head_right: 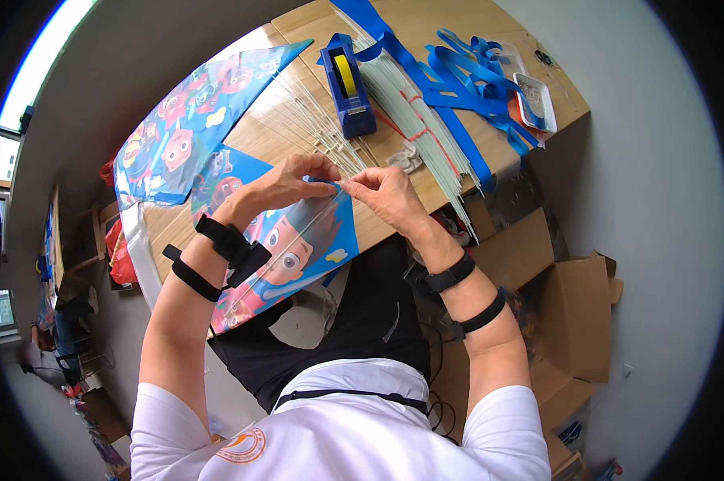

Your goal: Assembling a toy kite by attaching plastic rods, aligning material boundaries, and securing parts with adhesive tape.

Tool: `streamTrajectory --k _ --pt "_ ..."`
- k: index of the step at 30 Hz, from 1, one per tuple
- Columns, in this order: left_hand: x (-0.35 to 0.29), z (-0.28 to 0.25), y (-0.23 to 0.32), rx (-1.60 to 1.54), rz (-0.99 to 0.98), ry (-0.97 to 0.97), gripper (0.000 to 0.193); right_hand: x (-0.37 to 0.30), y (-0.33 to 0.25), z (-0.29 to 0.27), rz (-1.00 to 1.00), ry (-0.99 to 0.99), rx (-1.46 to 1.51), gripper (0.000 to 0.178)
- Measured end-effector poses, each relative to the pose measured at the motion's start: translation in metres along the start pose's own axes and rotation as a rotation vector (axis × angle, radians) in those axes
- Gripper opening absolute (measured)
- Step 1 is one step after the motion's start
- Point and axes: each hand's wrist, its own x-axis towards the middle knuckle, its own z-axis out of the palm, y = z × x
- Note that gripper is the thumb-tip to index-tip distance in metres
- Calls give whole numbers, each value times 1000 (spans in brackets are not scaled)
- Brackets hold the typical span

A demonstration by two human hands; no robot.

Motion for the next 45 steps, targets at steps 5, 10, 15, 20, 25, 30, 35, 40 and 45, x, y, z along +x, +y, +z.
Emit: streamTrajectory --k 5,10,15,20,25,30,35,40,45 --pt "3 0 -1 -47 -29 -22 20 -1 7 4 -25 31 -10 25" --pt "2 -1 1 -17 -38 -43 25 -1 7 12 -72 62 -38 24" --pt "-6 0 -8 181 59 63 44 2 15 15 -62 -5 -113 24" --pt "-76 4 -36 170 75 726 50 -9 35 3 31 -34 231 22" --pt "-212 60 -110 345 -209 1066 47 -32 43 3 112 -49 192 21" --pt "-280 136 -127 610 -352 1066 61 -47 37 14 104 2 269 17" --pt "-275 158 -121 764 -310 924 92 -56 7 29 -39 52 340 18" --pt "-208 162 -95 721 -102 849 95 -44 7 33 -29 83 283 20" --pt "-148 172 -112 744 -67 879 89 -23 58 25 42 208 174 24"
